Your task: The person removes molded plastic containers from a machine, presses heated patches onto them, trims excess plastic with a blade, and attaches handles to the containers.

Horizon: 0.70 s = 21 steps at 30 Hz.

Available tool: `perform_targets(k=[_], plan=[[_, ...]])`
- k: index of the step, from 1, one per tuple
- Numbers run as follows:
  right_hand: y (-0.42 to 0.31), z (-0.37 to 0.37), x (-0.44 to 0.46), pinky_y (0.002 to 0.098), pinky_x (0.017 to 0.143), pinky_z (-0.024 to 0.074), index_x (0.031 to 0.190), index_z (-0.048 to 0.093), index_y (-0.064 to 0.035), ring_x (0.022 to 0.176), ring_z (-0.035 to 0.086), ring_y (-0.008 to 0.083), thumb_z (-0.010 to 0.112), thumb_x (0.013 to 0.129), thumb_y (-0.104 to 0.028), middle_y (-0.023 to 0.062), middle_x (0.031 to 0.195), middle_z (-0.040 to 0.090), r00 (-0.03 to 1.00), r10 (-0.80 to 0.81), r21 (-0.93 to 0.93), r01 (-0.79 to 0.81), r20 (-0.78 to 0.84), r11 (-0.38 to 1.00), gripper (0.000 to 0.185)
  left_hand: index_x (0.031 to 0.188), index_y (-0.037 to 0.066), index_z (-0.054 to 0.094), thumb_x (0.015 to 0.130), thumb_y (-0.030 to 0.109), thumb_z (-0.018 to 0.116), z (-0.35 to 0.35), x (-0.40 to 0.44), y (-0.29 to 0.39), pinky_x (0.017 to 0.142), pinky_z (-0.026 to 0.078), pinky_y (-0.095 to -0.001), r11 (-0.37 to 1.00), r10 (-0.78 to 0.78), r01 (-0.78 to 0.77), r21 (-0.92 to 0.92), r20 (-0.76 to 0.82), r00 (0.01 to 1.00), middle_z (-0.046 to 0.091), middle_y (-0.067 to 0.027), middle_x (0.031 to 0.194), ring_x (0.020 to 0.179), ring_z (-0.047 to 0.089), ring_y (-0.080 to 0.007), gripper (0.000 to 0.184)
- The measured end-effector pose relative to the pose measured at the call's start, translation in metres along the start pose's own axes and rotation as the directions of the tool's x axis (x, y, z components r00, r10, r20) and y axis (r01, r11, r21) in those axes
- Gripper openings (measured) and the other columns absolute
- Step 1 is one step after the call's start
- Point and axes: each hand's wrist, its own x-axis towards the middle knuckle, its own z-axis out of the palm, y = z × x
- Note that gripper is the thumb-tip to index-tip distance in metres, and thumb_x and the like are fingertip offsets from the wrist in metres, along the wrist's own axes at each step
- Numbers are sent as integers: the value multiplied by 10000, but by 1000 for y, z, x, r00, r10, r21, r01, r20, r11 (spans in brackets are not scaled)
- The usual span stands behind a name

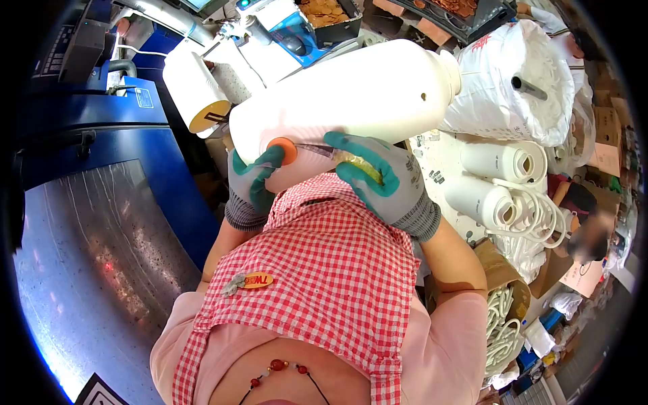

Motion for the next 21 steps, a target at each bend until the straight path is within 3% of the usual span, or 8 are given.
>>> perform_targets(k=[4, 10, 13, 16, 17, 18, 19, 21], plan=[[0, 6, -2, 383, 862, 524, 1219, 611, -90, 952, 671, 300, 675, 841, -169, 121, 1093, 682, 998, 12, 96, -6, -59, 995, 391, 839, 67, 651, 871, 224, 571, 0, -6, -3, 689, 453, -391, 992, -71, 72, -106, 15, 997, 698, -84, 932, 770, 601, -282, 178], [0, -5, -9, 379, 801, 537, 1199, 623, -105, 879, 674, 310, 680, 840, -171, 120, 1024, 684, 1000, -15, -40, 15, -9, 999, 369, 839, 83, 649, 927, 265, 515, 2, -3, 3, 713, 436, -398, 991, 129, -128, 51, -15, 992, 697, -92, 938, 815, 589, -296, 242], [-16, -17, -7, 377, 752, 544, 1176, 633, -115, 831, 675, 300, 680, 837, -185, 107, 1016, 684, 998, 33, -111, -27, 44, 993, 349, 841, 49, 645, 882, 177, 594, 3, -3, 9, 664, 473, -354, 957, 210, -203, 208, -9, 978, 699, -102, 918, 768, 622, -238, 143], [-31, -25, -6, 364, 672, 535, 1191, 623, -135, 744, 665, 258, 650, 842, -174, 74, 959, 667, 991, -129, -296, 135, 40, 946, 353, 833, -2, 638, 788, 86, 685, 9, -1, 20, 579, 494, -272, 985, -61, 48, -168, -76, 995, 694, -110, 882, 665, 632, -160, 109], [-36, -28, -6, 356, 633, 518, 1212, 609, -144, 711, 642, 241, 634, 843, -168, 60, 916, 637, 987, -119, -396, 152, 108, 906, 370, 848, -20, 631, 746, 72, 714, 10, 5, 28, 548, 489, -239, 842, -319, 265, -470, -37, 947, 683, -103, 856, 624, 621, -134, 161], [-41, -28, -7, 349, 595, 501, 1233, 595, -154, 678, 619, 224, 617, 845, -162, 45, 873, 607, 980, -100, -490, 174, 174, 854, 389, 864, -37, 624, 703, 58, 743, 10, 9, 34, 517, 484, -207, 563, -535, 426, -708, 80, 841, 673, -95, 830, 583, 610, -108, 222], [-46, -25, -9, 349, 595, 501, 1233, 595, -154, 678, 619, 224, 617, 845, -162, 45, 873, 607, 980, -100, -488, 174, 174, 855, 389, 864, -37, 624, 703, 58, 743, 12, 11, 33, 517, 484, -207, 563, -536, 427, -707, 81, 840, 673, -95, 830, 583, 610, -108, 222], [-59, -14, -9, 353, 556, 474, 1243, 591, -140, 607, 573, 212, 659, 787, -146, 60, 707, 552, 959, -217, -759, 277, 182, 589, 461, 986, -30, 609, 719, 116, 785, 15, 14, 27, 512, 482, -224, 614, -591, 540, -576, 118, 798, 652, -73, 791, 544, 590, -112, 352]])
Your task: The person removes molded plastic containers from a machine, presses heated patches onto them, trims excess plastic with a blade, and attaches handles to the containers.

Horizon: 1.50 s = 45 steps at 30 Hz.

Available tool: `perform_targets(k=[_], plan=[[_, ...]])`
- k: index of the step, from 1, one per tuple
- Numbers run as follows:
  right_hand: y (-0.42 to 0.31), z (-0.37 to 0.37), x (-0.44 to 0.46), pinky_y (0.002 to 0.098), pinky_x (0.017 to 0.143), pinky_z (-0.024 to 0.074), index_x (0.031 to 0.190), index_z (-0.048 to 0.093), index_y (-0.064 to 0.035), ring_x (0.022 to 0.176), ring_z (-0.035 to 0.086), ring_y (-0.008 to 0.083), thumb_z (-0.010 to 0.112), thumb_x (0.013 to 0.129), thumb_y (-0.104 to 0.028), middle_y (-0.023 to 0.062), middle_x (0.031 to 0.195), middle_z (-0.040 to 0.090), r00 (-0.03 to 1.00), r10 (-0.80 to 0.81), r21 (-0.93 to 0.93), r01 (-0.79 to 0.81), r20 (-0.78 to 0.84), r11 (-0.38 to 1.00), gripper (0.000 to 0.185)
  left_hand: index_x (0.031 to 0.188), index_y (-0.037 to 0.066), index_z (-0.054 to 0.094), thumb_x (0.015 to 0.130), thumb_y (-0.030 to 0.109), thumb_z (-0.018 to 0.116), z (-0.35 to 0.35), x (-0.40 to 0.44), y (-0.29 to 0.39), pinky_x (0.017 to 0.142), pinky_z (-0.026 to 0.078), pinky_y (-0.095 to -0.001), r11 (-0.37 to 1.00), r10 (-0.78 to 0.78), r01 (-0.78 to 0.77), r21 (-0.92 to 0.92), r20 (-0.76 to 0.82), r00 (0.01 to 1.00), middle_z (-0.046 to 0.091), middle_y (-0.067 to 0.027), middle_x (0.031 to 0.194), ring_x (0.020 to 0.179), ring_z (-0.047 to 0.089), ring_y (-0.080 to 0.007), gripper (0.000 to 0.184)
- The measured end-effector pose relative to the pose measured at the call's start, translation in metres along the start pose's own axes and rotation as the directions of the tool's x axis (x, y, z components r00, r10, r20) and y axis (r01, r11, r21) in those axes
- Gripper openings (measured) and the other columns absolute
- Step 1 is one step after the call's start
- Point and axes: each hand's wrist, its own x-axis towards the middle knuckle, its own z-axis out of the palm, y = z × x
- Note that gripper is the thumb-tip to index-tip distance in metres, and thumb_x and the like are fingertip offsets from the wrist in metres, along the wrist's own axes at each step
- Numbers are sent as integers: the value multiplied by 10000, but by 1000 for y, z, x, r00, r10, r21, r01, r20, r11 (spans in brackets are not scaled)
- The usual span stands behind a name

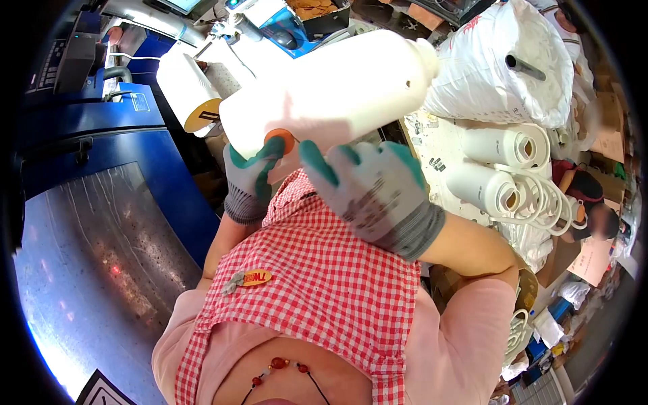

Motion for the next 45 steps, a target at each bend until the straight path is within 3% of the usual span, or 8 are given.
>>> perform_targets(k=[5, 7, 9, 14, 17, 19, 22, 45], plan=[[77, 30, -8, 316, 601, 493, 1247, 618, -166, 710, 611, 159, 620, 867, -204, 53, 859, 652, 966, 192, 348, -122, -174, 929, 383, 1109, -79, 555, 785, 179, 795, 13, 8, -30, 673, 526, -284, 998, 38, -30, 52, -167, 985, 645, -107, 932, 814, 628, -153, 478], [155, 43, -24, 294, 577, 509, 1177, 674, -214, 688, 660, 170, 610, 930, -330, 101, 873, 703, 702, 507, 517, -228, -500, 825, 280, 1076, -89, 605, 821, 67, 685, 11, 13, -13, 792, 528, -314, 990, 90, -102, -97, -122, 988, 655, -131, 978, 858, 652, -191, 309], [236, 8, -44, 312, 557, 494, 1212, 642, -263, 614, 631, 192, 598, 930, -345, 87, 736, 680, 433, 781, 247, -780, -451, 575, 297, 1096, -92, 612, 810, -3, 611, 5, 20, -19, 798, 528, -307, 924, 40, -98, -369, -163, 986, 668, -122, 991, 870, 654, -189, 299], [473, 59, -120, 416, 813, 510, 1273, 600, -222, 923, 640, 365, 523, 934, -427, 209, 1122, 644, 607, 703, -360, -792, -371, 493, 404, 1212, -50, 566, 831, 64, 624, -7, 22, -3, 793, 517, -304, 934, 22, -61, -353, -114, 993, 645, -90, 1035, 892, 635, -176, 401], [344, 41, -48, 416, 989, 439, 1313, 556, -84, 1161, 559, 315, 532, 939, -415, 162, 1296, 582, 519, 609, 286, -572, -600, 769, 500, 1224, -48, 556, 845, 106, 633, -9, 14, 8, 805, 524, -306, 961, -6, -9, -277, -51, 999, 644, -81, 1032, 908, 636, -169, 415], [284, 62, -22, 415, 1075, 378, 1397, 447, -21, 1265, 490, 261, 526, 956, -419, 131, 1376, 522, 563, 747, 898, -18, -354, 439, 599, 1243, -47, 541, 851, 134, 644, -10, 12, -1, 815, 530, -309, 981, 79, -81, -176, -17, 997, 641, -81, 1049, 927, 636, -165, 444], [222, 94, -14, 438, 1146, 297, 1513, 247, -56, 1364, 393, 286, 531, 935, -501, 135, 1497, 387, 794, 606, 856, 274, 56, -438, 783, 1117, -19, 608, 843, 163, 685, -11, 7, -7, 782, 530, -293, 972, 234, -234, 21, 14, 972, 656, -88, 1008, 875, 650, -176, 338], [130, 84, 11, 366, 883, 546, 1298, 511, 17, 1012, 651, 213, 405, 1003, -216, 128, 1173, 634, 617, 787, 956, 215, 25, -198, 391, 1079, -6, 656, 846, 245, 724, -36, -25, -41, 802, 531, -293, 855, -223, 198, -479, 4, 975, 688, -66, 954, 867, 644, -155, 349]])
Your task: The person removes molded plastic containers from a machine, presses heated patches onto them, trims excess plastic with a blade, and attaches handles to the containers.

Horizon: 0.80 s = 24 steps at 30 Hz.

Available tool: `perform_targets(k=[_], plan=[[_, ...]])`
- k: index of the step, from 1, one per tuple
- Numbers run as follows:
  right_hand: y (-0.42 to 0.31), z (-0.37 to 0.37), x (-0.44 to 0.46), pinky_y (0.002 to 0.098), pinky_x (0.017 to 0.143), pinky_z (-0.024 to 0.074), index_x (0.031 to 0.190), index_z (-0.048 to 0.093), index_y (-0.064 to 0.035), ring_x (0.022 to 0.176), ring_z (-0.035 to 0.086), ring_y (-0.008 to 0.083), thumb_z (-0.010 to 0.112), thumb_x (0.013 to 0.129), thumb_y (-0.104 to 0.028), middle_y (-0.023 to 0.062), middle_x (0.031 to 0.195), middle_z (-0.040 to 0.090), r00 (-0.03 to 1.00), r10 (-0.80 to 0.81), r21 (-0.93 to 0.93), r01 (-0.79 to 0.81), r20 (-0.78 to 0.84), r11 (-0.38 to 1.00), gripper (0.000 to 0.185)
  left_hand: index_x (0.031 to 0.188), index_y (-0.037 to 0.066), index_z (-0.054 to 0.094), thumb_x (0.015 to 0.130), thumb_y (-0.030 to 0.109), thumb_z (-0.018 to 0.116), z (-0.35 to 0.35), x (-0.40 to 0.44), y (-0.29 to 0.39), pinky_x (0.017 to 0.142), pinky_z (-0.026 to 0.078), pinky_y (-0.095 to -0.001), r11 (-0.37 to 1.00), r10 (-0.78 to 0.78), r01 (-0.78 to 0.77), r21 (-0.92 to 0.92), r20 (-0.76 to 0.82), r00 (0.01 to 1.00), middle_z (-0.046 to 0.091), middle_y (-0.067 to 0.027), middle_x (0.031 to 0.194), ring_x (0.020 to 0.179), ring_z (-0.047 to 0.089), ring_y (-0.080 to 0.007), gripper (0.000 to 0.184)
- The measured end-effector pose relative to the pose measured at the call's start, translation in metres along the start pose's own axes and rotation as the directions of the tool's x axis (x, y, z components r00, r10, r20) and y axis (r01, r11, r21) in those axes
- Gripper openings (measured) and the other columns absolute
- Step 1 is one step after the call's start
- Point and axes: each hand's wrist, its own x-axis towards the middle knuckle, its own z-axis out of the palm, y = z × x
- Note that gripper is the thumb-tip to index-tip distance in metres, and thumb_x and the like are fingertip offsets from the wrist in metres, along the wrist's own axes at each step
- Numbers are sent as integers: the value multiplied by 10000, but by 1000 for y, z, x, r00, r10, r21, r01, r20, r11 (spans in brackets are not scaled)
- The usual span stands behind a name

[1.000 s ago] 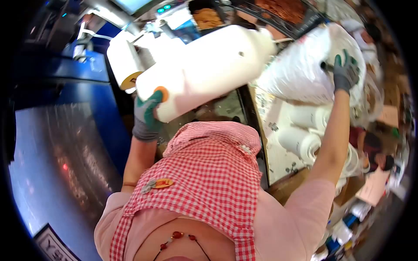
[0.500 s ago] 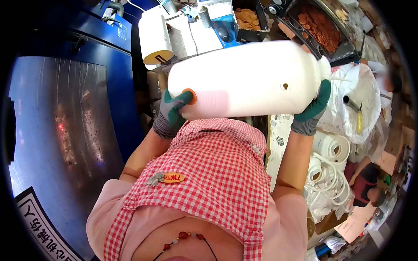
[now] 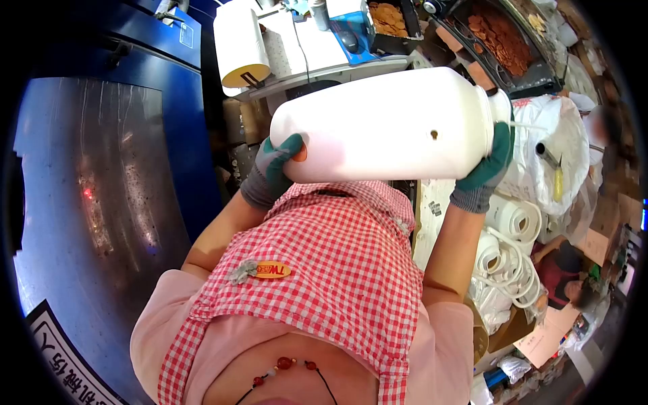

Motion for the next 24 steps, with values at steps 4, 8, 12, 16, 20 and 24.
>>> perform_targets(k=[4, 8, 12, 16, 20, 24], plan=[[-6, 8, 1, 397, 954, 507, 1378, 445, 3, 1113, 608, 253, 392, 1012, -218, 145, 1278, 580, 997, 74, -64, -73, 9, 995, 431, 1242, -23, 549, 829, 242, 748, -5, -11, -1, 832, 542, -346, 999, -47, 50, -10, 186, 982, 642, -135, 1108, 972, 635, -219, 530], [-4, 15, -11, 338, 880, 545, 1327, 497, 22, 1016, 653, 204, 391, 1020, -219, 132, 1200, 629, 997, 67, -72, -69, -25, 995, 404, 1249, -20, 546, 810, 261, 769, -20, -11, -23, 868, 541, -352, 985, 33, -51, 168, 108, 994, 634, -147, 1136, 989, 635, -228, 567], [9, 0, -6, 416, 1039, 457, 1440, 383, -7, 1238, 540, 281, 368, 1018, -240, 162, 1394, 508, 995, 92, -299, -74, 49, 951, 483, 1257, -10, 544, 805, 257, 777, -6, -16, -13, 895, 534, -356, 998, -55, 58, -26, 99, 994, 632, -137, 1147, 988, 636, -228, 575], [9, 4, -1, 423, 1046, 452, 1458, 371, -46, 1259, 519, 287, 361, 1019, -240, 154, 1404, 501, 982, 162, -140, -148, 94, 979, 479, 1275, -7, 533, 802, 242, 779, -15, -21, -11, 908, 528, -362, 997, -74, 67, 49, 155, 985, 635, -124, 1156, 1026, 626, -224, 588], [17, 10, -4, 402, 1052, 439, 1437, 394, -15, 1248, 525, 275, 373, 1018, -222, 156, 1391, 510, 978, 198, -101, -191, 64, 976, 468, 1303, 6, 525, 812, 231, 768, -15, -22, -23, 929, 517, -385, 950, -17, 26, 312, -30, 999, 632, -129, 1183, 1073, 613, -225, 592], [26, -7, 3, 319, 913, 493, 1279, 564, 12, 1035, 614, 190, 508, 964, -124, 132, 1198, 625, 917, -206, -622, 384, 340, 683, 347, 1308, 10, 526, 853, 282, 720, -24, -20, -42, 940, 504, -381, 999, -40, 38, 28, 48, 998, 622, -136, 1209, 1074, 614, -229, 565]])
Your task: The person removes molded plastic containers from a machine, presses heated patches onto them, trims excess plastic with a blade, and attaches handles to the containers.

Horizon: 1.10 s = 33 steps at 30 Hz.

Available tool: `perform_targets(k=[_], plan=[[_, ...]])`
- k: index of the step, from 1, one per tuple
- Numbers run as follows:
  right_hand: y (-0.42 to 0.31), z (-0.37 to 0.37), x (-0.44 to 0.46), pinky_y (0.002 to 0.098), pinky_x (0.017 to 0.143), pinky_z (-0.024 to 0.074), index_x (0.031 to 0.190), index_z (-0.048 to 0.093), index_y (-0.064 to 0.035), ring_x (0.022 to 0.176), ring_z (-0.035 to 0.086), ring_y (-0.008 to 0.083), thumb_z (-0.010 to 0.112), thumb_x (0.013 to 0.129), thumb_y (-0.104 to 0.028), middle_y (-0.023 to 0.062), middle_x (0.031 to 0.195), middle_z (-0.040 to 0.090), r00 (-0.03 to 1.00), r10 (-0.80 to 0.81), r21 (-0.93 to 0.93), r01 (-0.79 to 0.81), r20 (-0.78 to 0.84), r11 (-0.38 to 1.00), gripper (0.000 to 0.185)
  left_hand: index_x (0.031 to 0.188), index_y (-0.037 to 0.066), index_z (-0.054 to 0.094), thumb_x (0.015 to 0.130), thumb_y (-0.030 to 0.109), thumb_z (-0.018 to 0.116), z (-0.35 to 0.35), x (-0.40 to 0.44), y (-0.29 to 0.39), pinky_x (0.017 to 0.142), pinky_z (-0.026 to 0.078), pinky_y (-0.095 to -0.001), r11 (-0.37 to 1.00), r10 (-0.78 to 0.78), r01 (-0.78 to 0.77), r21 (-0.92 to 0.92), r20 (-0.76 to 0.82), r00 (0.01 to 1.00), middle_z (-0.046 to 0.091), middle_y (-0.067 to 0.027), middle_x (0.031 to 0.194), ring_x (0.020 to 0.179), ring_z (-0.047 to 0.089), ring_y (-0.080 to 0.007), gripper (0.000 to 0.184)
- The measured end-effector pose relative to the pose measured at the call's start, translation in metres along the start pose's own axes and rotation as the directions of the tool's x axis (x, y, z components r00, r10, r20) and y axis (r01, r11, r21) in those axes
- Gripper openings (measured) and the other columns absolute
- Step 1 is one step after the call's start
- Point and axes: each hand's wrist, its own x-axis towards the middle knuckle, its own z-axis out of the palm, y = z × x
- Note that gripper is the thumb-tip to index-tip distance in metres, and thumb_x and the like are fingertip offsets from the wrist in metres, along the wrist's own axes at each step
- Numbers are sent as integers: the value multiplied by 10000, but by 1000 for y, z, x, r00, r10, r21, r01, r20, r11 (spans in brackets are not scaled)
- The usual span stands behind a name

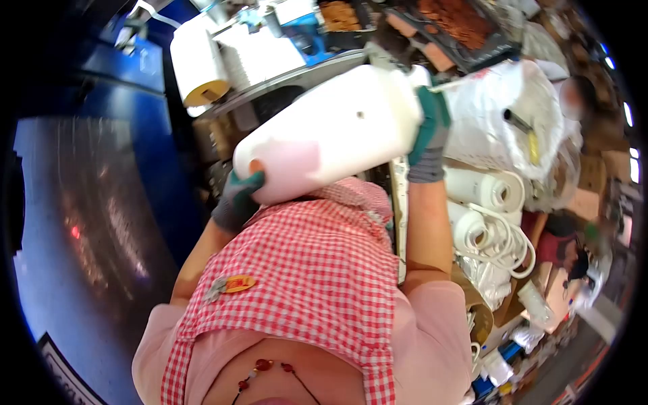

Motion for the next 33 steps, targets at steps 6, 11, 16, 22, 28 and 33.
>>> perform_targets(k=[6, 11, 16, 22, 28, 33], plan=[[-4, 22, 23, 296, 980, 438, 1379, 472, 7, 1173, 537, 196, 564, 928, -243, 125, 1312, 562, 967, 159, 675, -251, 196, 694, 524, 1357, -34, 455, 966, 468, 479, -18, 17, 35, 1045, 418, -477, 871, -15, 99, -481, 175, 985, 554, -202, 1310, 1216, 534, -340, 637], [45, 42, 25, 342, 918, 488, 1449, 271, -25, 1027, 549, 208, 785, 783, -169, 99, 1177, 544, 933, 287, 125, -318, 217, 940, 854, 1376, -52, 410, 988, 231, 496, 26, 26, 23, 1035, 447, -419, 832, 129, -119, -541, -21, 991, 525, -201, 1329, 1194, 548, -303, 487], [-34, 97, -47, 384, 847, 534, 1507, 23, 1, 1102, 606, 352, 861, 621, -307, 244, 1325, 495, 715, 231, -399, 73, 660, 914, 1259, 1353, -5, 459, 937, 204, 611, 93, 49, 8, 989, 480, -402, 878, -39, -35, -477, -144, 989, 582, -124, 1242, 1127, 585, -273, 489], [68, 111, -63, 349, 763, 531, 1428, 284, 38, 913, 651, 293, 671, 843, -191, 205, 1177, 590, 854, 276, -51, -283, 441, 958, 738, 1120, -31, 649, 886, 198, 675, 38, 17, 42, 912, 486, -302, 922, -17, -118, 370, 341, 940, 681, -113, 1041, 1020, 607, -161, 328], [77, 101, -71, 295, 739, 516, 1200, 521, 19, 893, 591, 176, 682, 876, -118, 91, 1081, 602, 609, 676, 167, -781, 414, 601, 387, 1456, 9, 275, 750, 223, 828, -206, 125, 42, 811, 531, -326, 702, 551, 50, 710, -586, 594, 504, -126, 1249, 992, 554, -191, 922], [73, 139, -75, 328, 890, 481, 1271, 490, 52, 1030, 575, 199, 683, 885, -145, 113, 1169, 586, 592, 685, 209, -800, 424, 562, 474, 1350, 57, 468, 844, 258, 712, -363, 273, 40, 799, 541, -345, 340, 538, 186, 922, -353, 766, 625, -181, 1173, 999, 631, -222, 597]])
